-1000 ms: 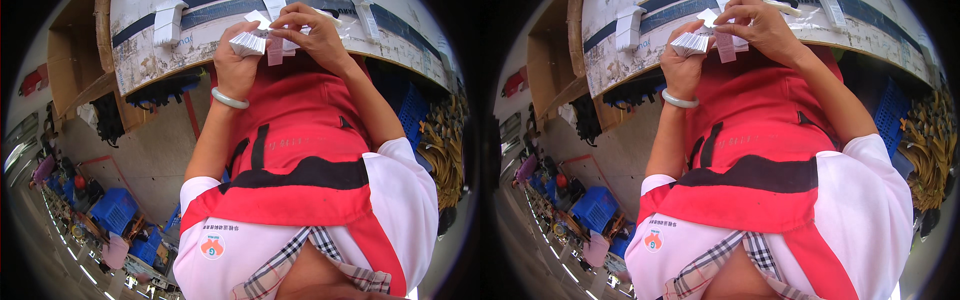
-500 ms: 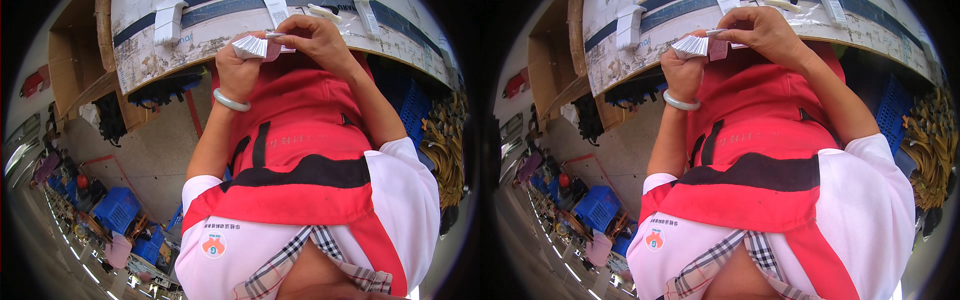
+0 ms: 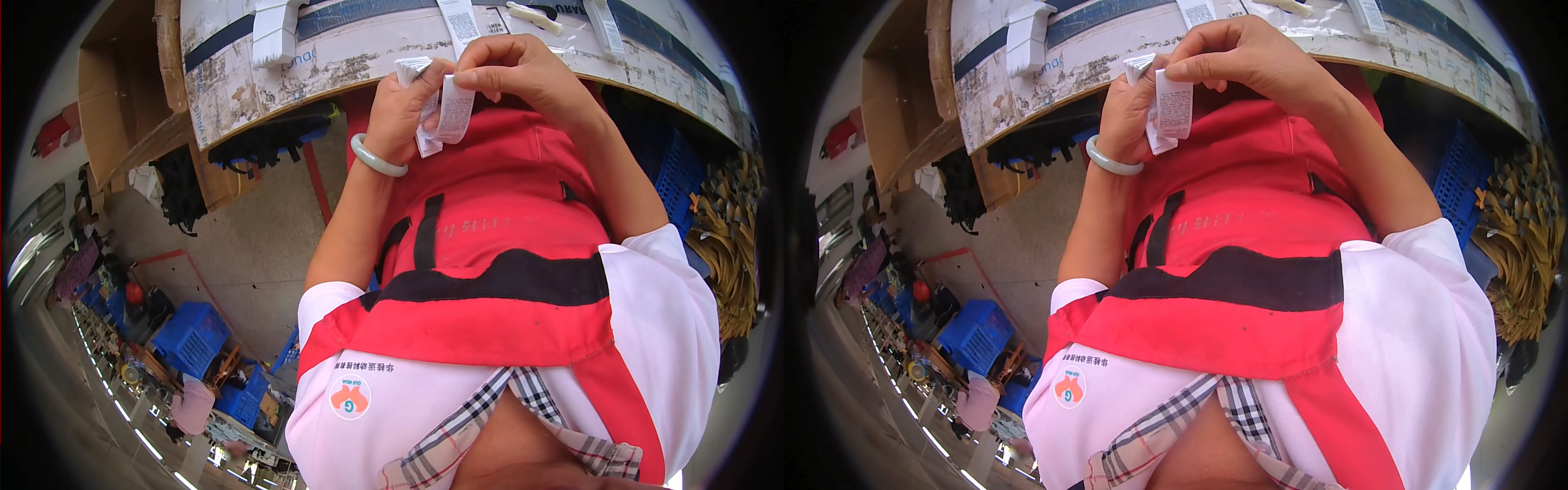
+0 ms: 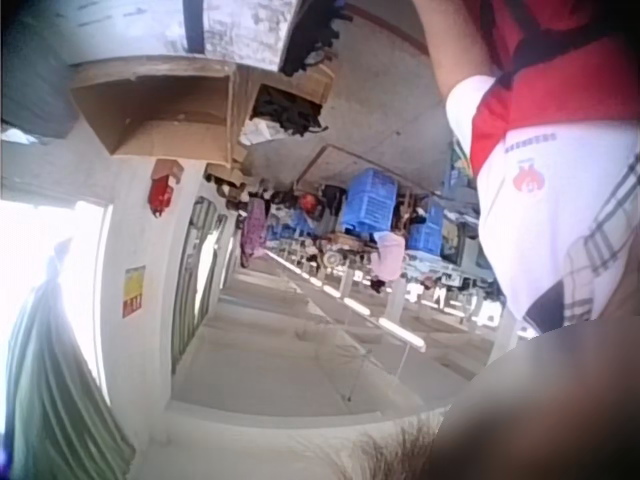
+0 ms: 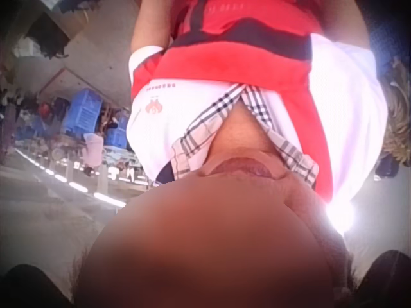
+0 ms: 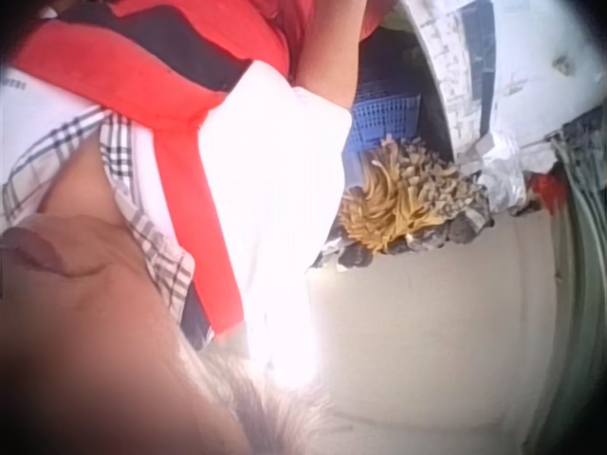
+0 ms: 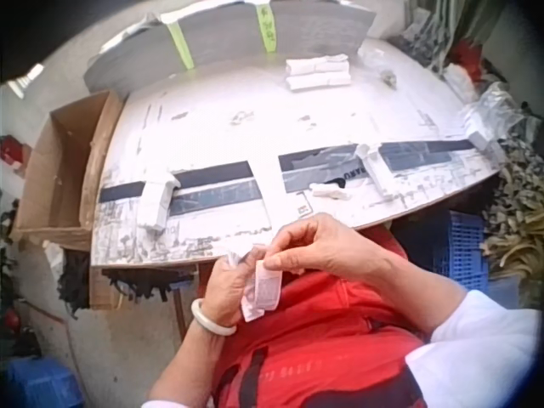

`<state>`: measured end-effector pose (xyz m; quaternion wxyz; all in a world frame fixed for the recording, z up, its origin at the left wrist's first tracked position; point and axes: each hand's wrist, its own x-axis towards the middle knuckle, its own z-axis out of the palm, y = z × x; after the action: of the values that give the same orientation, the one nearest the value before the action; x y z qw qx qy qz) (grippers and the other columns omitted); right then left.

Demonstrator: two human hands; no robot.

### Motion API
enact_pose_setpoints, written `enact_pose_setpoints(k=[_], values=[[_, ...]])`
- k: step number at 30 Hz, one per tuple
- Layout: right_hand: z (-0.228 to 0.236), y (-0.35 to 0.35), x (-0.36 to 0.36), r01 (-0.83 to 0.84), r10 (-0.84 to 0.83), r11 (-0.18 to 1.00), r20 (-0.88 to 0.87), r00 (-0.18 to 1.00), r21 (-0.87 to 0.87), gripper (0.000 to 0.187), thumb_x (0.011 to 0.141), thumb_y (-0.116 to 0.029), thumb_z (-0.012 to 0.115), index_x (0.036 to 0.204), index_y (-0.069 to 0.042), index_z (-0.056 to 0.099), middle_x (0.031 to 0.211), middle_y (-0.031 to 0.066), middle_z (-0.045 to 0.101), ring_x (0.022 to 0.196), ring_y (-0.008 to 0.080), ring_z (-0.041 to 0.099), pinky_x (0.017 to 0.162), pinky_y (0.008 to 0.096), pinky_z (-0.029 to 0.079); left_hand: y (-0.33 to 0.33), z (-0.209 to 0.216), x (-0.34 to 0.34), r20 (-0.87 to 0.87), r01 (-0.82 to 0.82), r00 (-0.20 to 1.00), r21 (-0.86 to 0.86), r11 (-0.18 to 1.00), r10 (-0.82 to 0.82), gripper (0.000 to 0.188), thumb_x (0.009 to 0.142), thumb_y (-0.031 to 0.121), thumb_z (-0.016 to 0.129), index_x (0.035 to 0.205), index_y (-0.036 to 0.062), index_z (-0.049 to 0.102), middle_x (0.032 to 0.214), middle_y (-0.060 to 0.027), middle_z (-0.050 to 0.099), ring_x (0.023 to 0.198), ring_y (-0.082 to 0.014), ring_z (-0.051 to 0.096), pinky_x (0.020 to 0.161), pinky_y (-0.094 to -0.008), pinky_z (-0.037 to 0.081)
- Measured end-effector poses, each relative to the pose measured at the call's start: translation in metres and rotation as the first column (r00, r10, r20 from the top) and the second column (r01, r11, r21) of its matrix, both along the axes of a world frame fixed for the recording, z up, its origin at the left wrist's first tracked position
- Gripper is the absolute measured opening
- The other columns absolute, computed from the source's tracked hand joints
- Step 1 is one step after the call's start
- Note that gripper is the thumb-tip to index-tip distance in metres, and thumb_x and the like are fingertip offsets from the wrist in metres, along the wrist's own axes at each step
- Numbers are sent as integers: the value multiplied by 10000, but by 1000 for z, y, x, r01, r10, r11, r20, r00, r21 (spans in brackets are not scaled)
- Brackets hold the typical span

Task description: Handling and organizing small white labels at a factory workstation.

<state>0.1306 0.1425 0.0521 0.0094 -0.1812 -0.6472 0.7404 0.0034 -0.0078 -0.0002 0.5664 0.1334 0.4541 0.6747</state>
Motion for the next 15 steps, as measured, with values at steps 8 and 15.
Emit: enact_pose_setpoints(k=[8, 15], values=[[-33, -14, -2, 196, -169, 942, -121, 978, 273, 186, 911, -175, 674, 997, -12, 691, 747, 35, 636, 622, 61, 601, 561, 185, 482, -1, -4, 2, 13, 175, 984, 54, 983, -175, 360, 916, 331, 667, 1068, 16, 581, 835, -67, 609, 702, -154, 602, 622, -231, 489], [-44, -12, 1, 188, -142, 925, -159, 977, 330, 230, 895, -216, 693, 1045, -43, 705, 766, 4, 592, 672, 61, 501, 606, 221, 442, -4, -11, -1, 248, 155, 954, 73, 985, -169, 132, 933, 145, 637, 961, 20, 605, 777, -55, 603, 640, -151, 606, 550, -253, 484]])
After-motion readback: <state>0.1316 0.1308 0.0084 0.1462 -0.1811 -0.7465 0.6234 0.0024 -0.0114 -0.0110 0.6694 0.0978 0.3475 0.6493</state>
